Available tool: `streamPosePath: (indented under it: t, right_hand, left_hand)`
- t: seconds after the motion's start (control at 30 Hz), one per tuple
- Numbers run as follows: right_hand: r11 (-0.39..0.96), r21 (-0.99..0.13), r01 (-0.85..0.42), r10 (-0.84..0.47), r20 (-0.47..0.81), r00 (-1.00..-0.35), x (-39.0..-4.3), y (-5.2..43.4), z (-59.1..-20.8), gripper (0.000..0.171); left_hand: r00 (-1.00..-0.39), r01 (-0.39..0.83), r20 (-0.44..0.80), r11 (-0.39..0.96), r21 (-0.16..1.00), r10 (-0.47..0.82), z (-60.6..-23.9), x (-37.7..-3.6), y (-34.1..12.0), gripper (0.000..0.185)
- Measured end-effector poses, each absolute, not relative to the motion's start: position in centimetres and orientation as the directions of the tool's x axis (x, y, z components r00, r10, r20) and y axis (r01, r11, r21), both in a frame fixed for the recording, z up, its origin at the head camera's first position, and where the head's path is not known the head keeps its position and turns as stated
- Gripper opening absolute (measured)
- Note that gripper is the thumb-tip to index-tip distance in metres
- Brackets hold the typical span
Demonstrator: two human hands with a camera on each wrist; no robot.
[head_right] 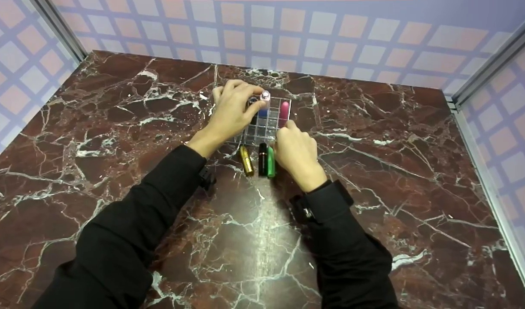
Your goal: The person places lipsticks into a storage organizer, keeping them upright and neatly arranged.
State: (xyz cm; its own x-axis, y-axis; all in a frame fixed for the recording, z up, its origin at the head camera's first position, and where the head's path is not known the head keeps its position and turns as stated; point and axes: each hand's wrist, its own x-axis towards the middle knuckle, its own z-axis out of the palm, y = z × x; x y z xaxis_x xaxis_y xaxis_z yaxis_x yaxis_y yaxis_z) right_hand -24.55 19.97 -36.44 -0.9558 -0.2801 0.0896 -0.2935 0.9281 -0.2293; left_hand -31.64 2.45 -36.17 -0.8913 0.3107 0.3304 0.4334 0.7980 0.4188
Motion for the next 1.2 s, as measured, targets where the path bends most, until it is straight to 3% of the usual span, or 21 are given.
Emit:
streamPosePath:
  t: [1.2]
  right_hand:
    - [0.927,-0.216,-0.307,-0.289,0.108,-0.951,-24.5,19.9,-36.5,0.024]
  left_hand:
    - [-0.912,0.385,0.279,0.863,0.328,0.301,-37.3,-31.6,2.2,0.040]
